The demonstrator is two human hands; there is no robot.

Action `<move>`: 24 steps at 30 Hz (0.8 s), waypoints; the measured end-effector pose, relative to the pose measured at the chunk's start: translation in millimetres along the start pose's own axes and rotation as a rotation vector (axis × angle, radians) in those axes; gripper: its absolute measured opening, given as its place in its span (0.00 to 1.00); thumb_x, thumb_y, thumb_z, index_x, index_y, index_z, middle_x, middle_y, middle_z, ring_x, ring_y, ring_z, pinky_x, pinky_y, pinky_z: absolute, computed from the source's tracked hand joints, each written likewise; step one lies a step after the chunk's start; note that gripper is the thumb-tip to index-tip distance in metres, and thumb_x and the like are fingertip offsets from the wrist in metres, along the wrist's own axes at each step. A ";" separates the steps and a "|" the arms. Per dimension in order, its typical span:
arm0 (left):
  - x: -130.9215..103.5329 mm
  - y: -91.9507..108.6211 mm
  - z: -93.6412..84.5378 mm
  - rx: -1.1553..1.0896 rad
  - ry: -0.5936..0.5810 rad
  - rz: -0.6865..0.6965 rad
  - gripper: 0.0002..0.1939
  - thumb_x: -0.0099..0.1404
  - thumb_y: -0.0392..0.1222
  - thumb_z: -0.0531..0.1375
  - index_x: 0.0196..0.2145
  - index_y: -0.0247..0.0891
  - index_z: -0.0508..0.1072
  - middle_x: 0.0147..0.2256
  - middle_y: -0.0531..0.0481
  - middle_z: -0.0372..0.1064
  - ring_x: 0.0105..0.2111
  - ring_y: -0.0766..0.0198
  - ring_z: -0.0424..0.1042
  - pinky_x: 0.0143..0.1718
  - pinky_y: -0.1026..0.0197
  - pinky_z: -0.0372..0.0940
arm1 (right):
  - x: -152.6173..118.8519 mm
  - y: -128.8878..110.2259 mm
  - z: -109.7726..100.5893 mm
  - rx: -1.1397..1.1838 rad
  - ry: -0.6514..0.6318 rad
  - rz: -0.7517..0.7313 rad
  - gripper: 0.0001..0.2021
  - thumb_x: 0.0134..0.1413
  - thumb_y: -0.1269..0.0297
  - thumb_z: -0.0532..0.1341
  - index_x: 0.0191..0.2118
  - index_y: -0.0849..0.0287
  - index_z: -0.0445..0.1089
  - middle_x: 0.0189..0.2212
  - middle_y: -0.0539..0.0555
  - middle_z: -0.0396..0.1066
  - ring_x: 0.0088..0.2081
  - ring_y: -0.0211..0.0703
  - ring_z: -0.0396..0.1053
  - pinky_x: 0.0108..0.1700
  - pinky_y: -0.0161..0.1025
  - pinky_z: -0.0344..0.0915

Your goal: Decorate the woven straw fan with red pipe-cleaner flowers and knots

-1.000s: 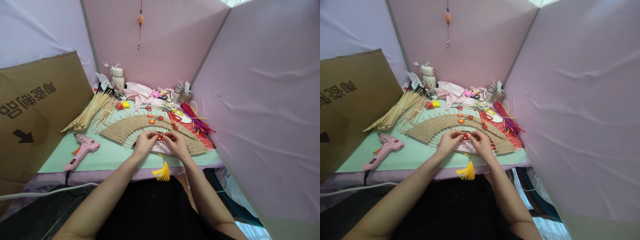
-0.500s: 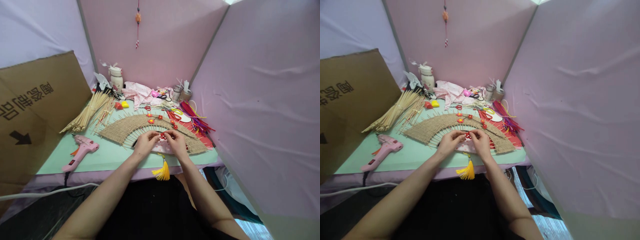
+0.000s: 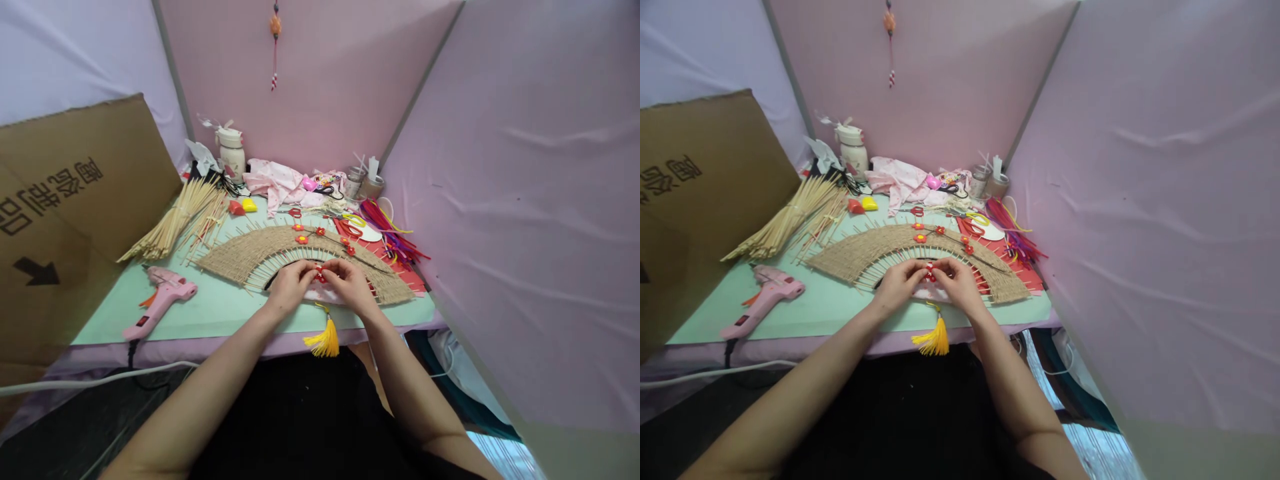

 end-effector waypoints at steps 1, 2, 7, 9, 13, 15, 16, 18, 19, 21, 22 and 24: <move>-1.0 1.4 0.4 0.024 -0.002 0.024 0.09 0.62 0.39 0.55 0.35 0.38 0.74 0.36 0.48 0.75 0.37 0.62 0.72 0.42 0.61 0.63 | 0.0 -0.2 -0.2 -0.015 -0.009 -0.009 0.09 0.49 0.59 0.61 0.34 0.59 0.72 0.29 0.52 0.73 0.31 0.40 0.69 0.34 0.36 0.64; -2.0 2.4 0.9 0.033 -0.005 0.035 0.08 0.61 0.38 0.55 0.36 0.38 0.74 0.36 0.49 0.75 0.37 0.62 0.72 0.42 0.61 0.63 | -0.1 -0.3 -0.5 -0.034 -0.015 -0.018 0.09 0.49 0.59 0.60 0.34 0.59 0.72 0.29 0.52 0.73 0.31 0.40 0.69 0.34 0.36 0.64; -3.4 0.3 3.1 -0.064 -0.037 -0.016 0.15 0.60 0.37 0.57 0.46 0.39 0.65 0.31 0.52 0.75 0.33 0.63 0.73 0.38 0.61 0.64 | -0.1 0.3 -2.3 -0.137 -0.014 -0.041 0.06 0.49 0.63 0.59 0.30 0.60 0.71 0.27 0.51 0.72 0.29 0.38 0.67 0.33 0.35 0.63; -2.7 -1.8 3.5 -0.089 -0.049 -0.029 0.15 0.60 0.37 0.58 0.46 0.40 0.65 0.31 0.53 0.75 0.33 0.63 0.74 0.38 0.61 0.64 | -0.3 -0.3 -2.5 -0.156 -0.024 -0.053 0.06 0.49 0.64 0.59 0.31 0.60 0.71 0.27 0.51 0.72 0.29 0.38 0.67 0.32 0.35 0.63; -2.5 -2.4 4.1 -0.099 -0.050 -0.021 0.13 0.59 0.37 0.58 0.43 0.41 0.65 0.31 0.53 0.75 0.33 0.63 0.74 0.38 0.61 0.65 | -1.0 -1.6 -1.5 -0.200 -0.037 -0.072 0.05 0.49 0.65 0.58 0.30 0.59 0.70 0.27 0.51 0.71 0.29 0.38 0.66 0.31 0.34 0.61; -3.2 -1.3 4.1 -0.122 -0.029 0.000 0.13 0.59 0.36 0.58 0.42 0.40 0.64 0.31 0.53 0.75 0.34 0.63 0.74 0.39 0.61 0.65 | -0.9 -0.7 -0.8 -0.215 -0.019 -0.057 0.05 0.49 0.65 0.58 0.28 0.59 0.68 0.25 0.50 0.70 0.27 0.37 0.65 0.30 0.33 0.60; -3.5 -1.0 4.1 -0.140 -0.016 0.007 0.12 0.59 0.36 0.58 0.42 0.40 0.64 0.31 0.53 0.75 0.34 0.63 0.74 0.40 0.60 0.65 | -0.7 0.2 -0.5 -0.210 -0.006 -0.045 0.05 0.49 0.65 0.58 0.28 0.59 0.68 0.24 0.49 0.69 0.26 0.37 0.64 0.29 0.33 0.59; -3.7 -1.5 3.8 -0.176 -0.003 0.005 0.12 0.59 0.36 0.58 0.42 0.40 0.65 0.31 0.52 0.75 0.34 0.63 0.74 0.40 0.60 0.66 | -0.2 2.2 -0.4 -0.177 0.021 -0.021 0.06 0.50 0.63 0.57 0.29 0.59 0.68 0.22 0.49 0.68 0.24 0.36 0.63 0.28 0.33 0.58; -3.5 -2.1 3.6 -0.190 -0.005 0.000 0.12 0.59 0.36 0.58 0.43 0.39 0.66 0.32 0.51 0.75 0.35 0.63 0.74 0.41 0.60 0.66 | 0.1 3.1 -0.6 -0.150 0.031 -0.009 0.06 0.50 0.63 0.57 0.29 0.59 0.68 0.22 0.49 0.68 0.24 0.36 0.62 0.27 0.33 0.58; -2.7 -2.5 2.9 -0.195 -0.030 -0.002 0.13 0.58 0.34 0.58 0.42 0.38 0.68 0.34 0.50 0.75 0.36 0.63 0.74 0.42 0.59 0.67 | 0.6 4.4 -1.7 -0.098 0.047 0.010 0.07 0.50 0.62 0.58 0.29 0.59 0.68 0.21 0.49 0.67 0.23 0.36 0.62 0.27 0.33 0.58; -2.1 -2.1 2.5 -0.185 -0.045 0.002 0.13 0.58 0.33 0.58 0.42 0.38 0.70 0.35 0.49 0.75 0.37 0.62 0.74 0.43 0.59 0.67 | 0.7 4.6 -2.6 -0.079 0.052 0.018 0.07 0.50 0.62 0.58 0.29 0.60 0.68 0.21 0.49 0.67 0.23 0.35 0.62 0.26 0.33 0.58; -1.4 0.0 1.5 -0.160 -0.067 0.018 0.12 0.58 0.32 0.57 0.40 0.38 0.73 0.37 0.49 0.75 0.38 0.63 0.74 0.44 0.59 0.67 | 0.4 4.6 -4.2 -0.050 0.055 0.031 0.07 0.49 0.61 0.59 0.28 0.60 0.68 0.21 0.49 0.67 0.22 0.35 0.61 0.26 0.33 0.58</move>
Point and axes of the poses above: each hand's wrist, its own x-axis towards the middle knuckle, its own z-axis out of the palm, y = z × x, the point moved 2 cm from there along x, towards the middle knuckle
